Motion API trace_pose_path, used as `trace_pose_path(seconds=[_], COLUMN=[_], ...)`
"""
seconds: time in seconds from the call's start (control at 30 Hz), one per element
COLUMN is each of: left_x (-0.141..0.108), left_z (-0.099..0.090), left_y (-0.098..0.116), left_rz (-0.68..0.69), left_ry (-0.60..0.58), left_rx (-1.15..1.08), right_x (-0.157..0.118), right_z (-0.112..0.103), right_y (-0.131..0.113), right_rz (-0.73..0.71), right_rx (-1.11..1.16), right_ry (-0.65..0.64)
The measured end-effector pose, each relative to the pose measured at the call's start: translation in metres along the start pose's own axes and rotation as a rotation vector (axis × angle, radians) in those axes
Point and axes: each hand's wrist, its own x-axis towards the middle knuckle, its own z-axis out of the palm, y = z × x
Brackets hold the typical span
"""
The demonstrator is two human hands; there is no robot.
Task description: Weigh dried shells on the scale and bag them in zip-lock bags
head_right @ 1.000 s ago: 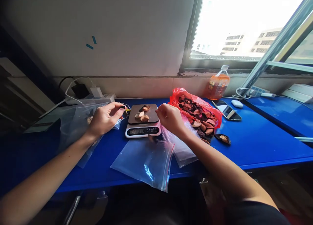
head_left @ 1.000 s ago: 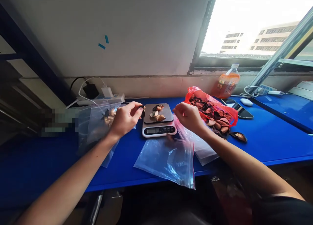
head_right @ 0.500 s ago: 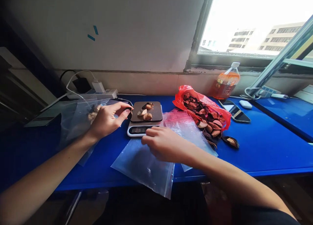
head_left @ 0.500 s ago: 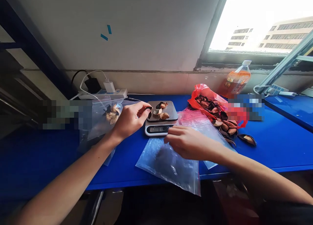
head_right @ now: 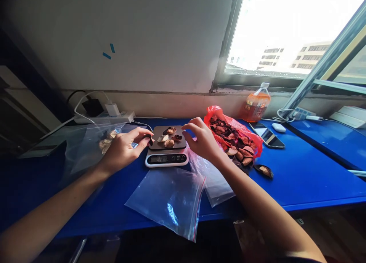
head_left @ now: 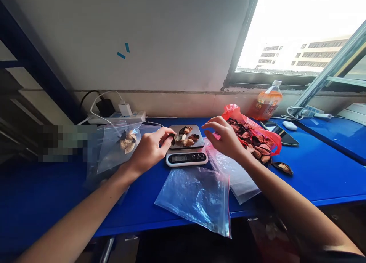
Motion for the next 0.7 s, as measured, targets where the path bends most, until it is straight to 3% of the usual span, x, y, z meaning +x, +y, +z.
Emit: trace_pose_path(seconds=[0.17,0.47,0.7], left_x=[0.001,-0.006,-0.011], left_z=[0.001,0.008,0.01], left_y=[0.001,0.028,0.032], left_rz=[0.058,-0.023,-0.015], left_ry=[0.068,0.084,0.105], left_rx=[-0.025,-0.193,-0.161], right_x=[-0.003,-0.01,-0.014], right_z=[-0.012,-0.007,-0.007], right_y=[-0.005,-0.047,-0.055], right_rz=[0.036,-0.082,-0.114], right_rx=[-0.01,0.058,0.102], right_ry=[0.058,-0.089,-0.12])
